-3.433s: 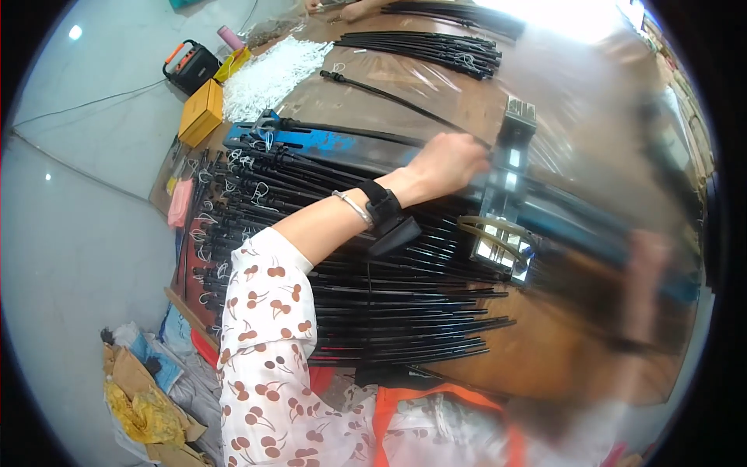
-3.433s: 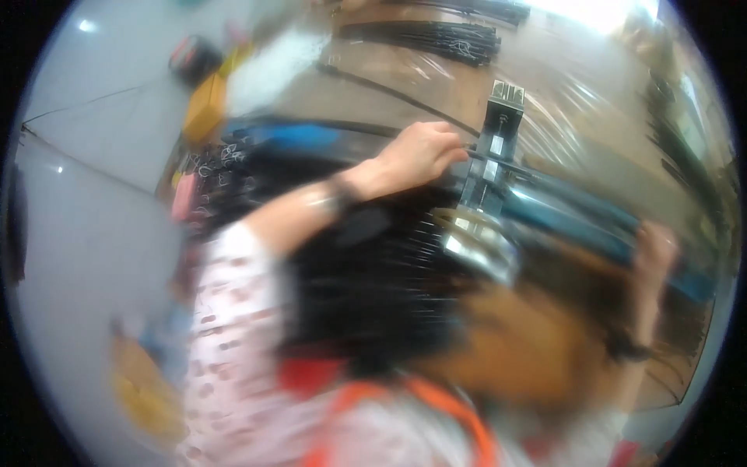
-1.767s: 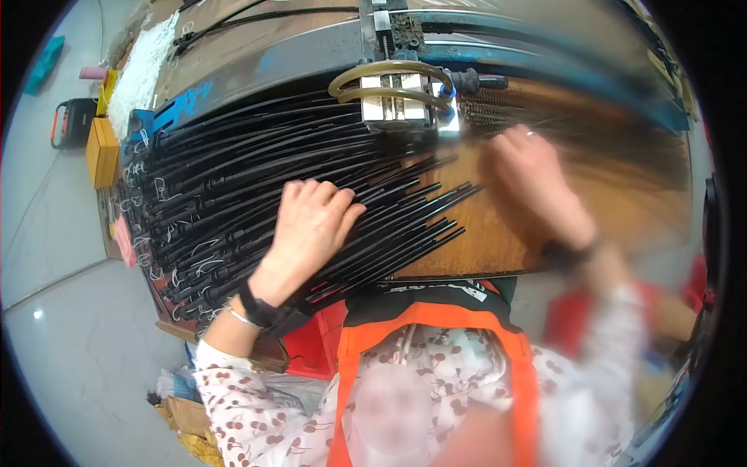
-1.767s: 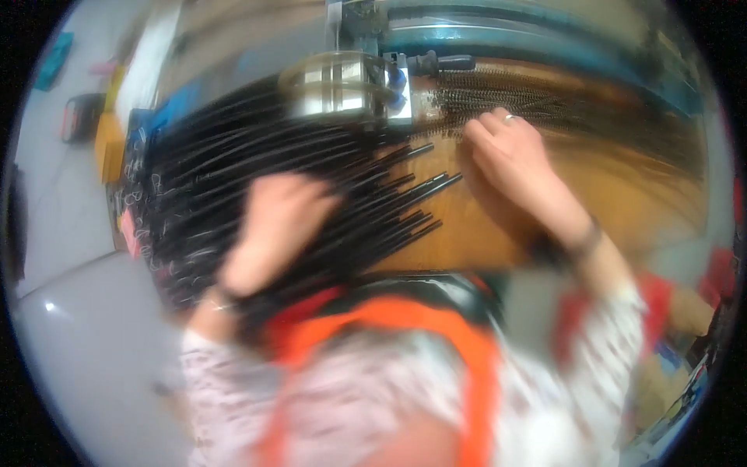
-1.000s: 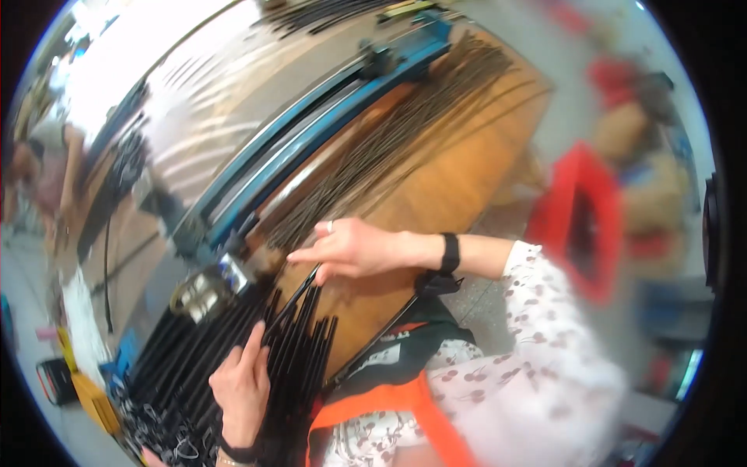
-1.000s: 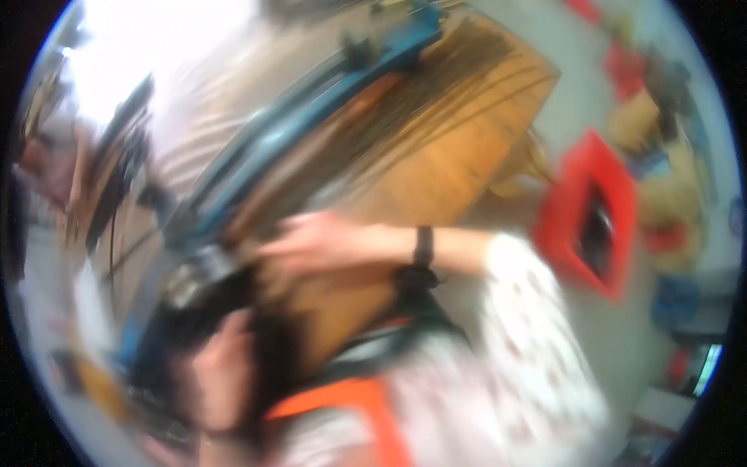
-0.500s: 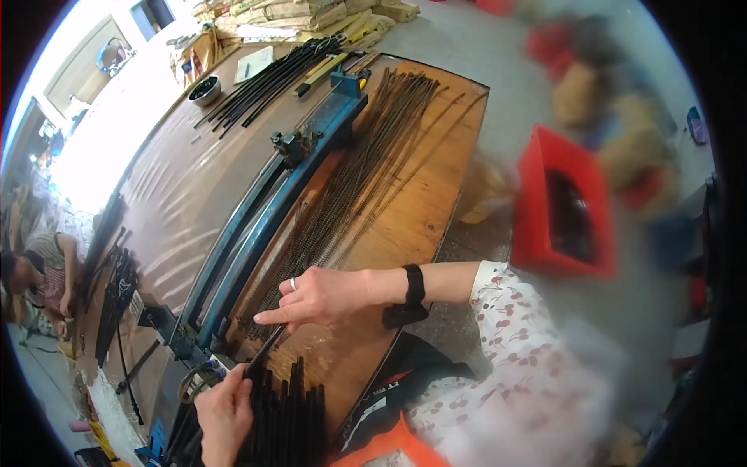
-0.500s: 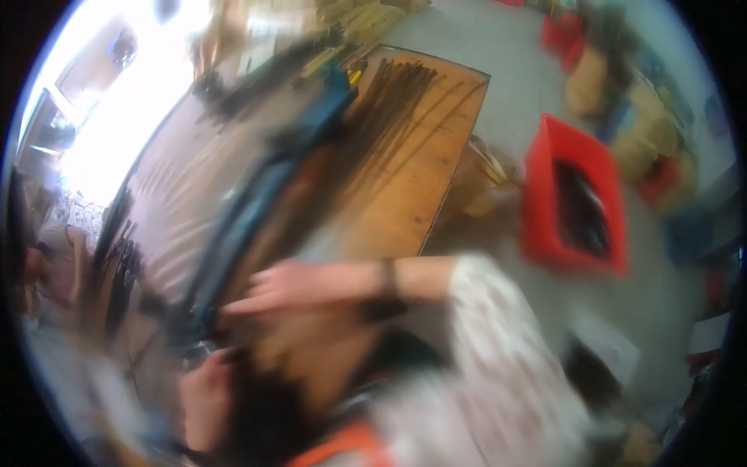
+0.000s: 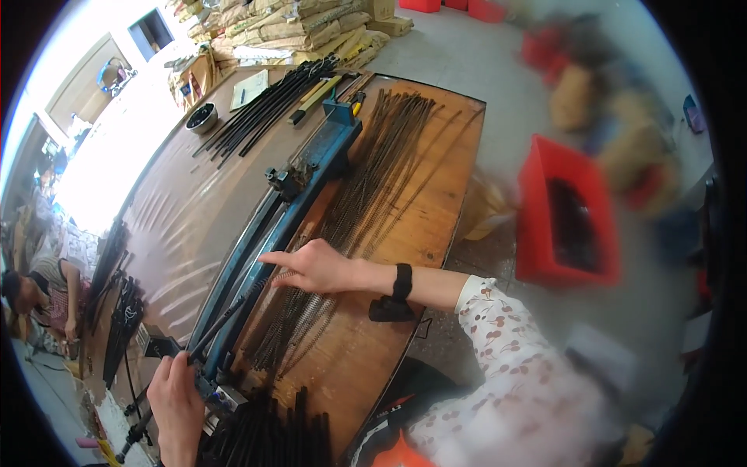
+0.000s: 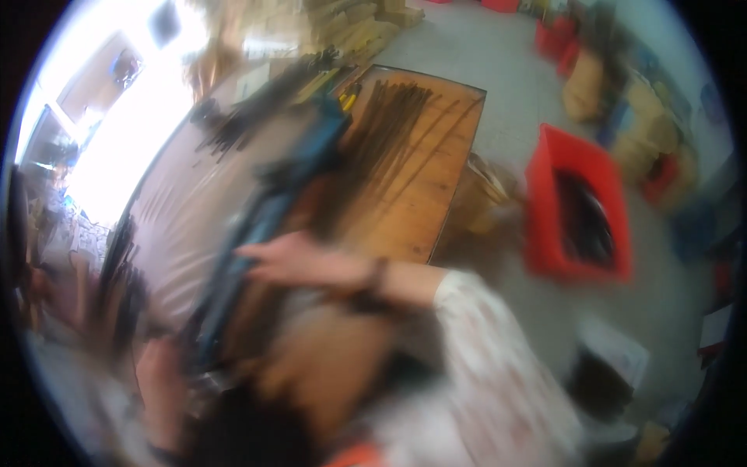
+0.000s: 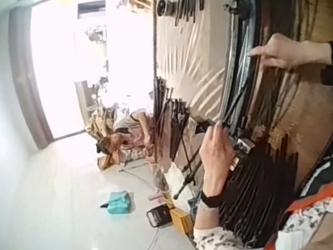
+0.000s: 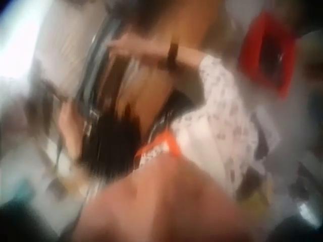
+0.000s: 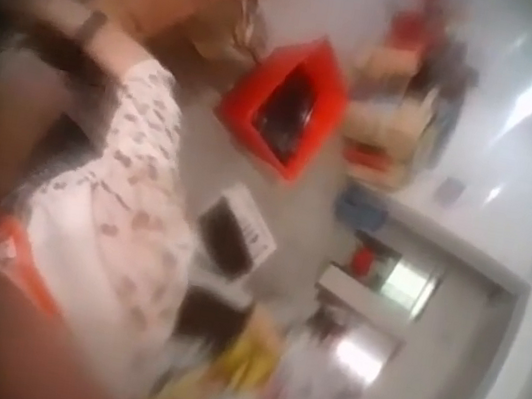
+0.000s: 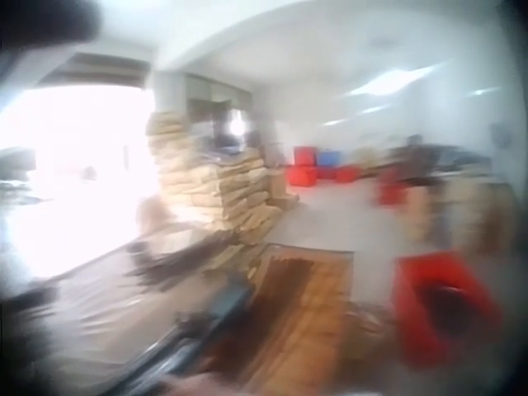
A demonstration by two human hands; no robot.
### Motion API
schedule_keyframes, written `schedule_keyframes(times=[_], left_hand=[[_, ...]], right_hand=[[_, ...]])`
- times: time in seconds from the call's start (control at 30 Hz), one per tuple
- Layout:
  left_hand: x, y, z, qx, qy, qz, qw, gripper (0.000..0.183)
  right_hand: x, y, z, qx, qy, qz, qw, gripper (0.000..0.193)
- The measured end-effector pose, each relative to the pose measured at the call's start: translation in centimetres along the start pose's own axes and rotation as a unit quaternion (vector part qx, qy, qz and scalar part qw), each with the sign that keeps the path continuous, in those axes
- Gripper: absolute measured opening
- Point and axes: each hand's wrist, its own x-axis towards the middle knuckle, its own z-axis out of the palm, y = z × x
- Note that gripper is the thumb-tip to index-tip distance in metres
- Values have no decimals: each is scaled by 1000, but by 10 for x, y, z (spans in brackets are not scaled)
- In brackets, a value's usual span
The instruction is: Assembling black rod components using a manual press on a workbench.
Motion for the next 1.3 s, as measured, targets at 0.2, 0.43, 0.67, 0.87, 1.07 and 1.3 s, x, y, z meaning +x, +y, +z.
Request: schedule_keyframes(times=[0.2,0.43,0.67,0.87,1.07,1.3], left_hand=[[30,1,7,49,-18,-3,999,33],[54,9,32,-6,-16,71,997,23],[62,23,36,-24,-49,53,997,27],[58,24,36,-40,-52,35,997,32],[48,19,31,-31,-58,26,997,35],[28,-32,51,-22,-50,50,997,37]], right_hand=[[15,38,-16,-62,-135,16,989,75],[22,48,-47,-49,-31,-121,991,58],[13,90,-47,-133,27,-86,987,37],[22,84,-62,-113,37,-132,984,33],[18,56,-57,-71,38,-171,982,34],[10,35,5,-55,13,-181,982,58]])
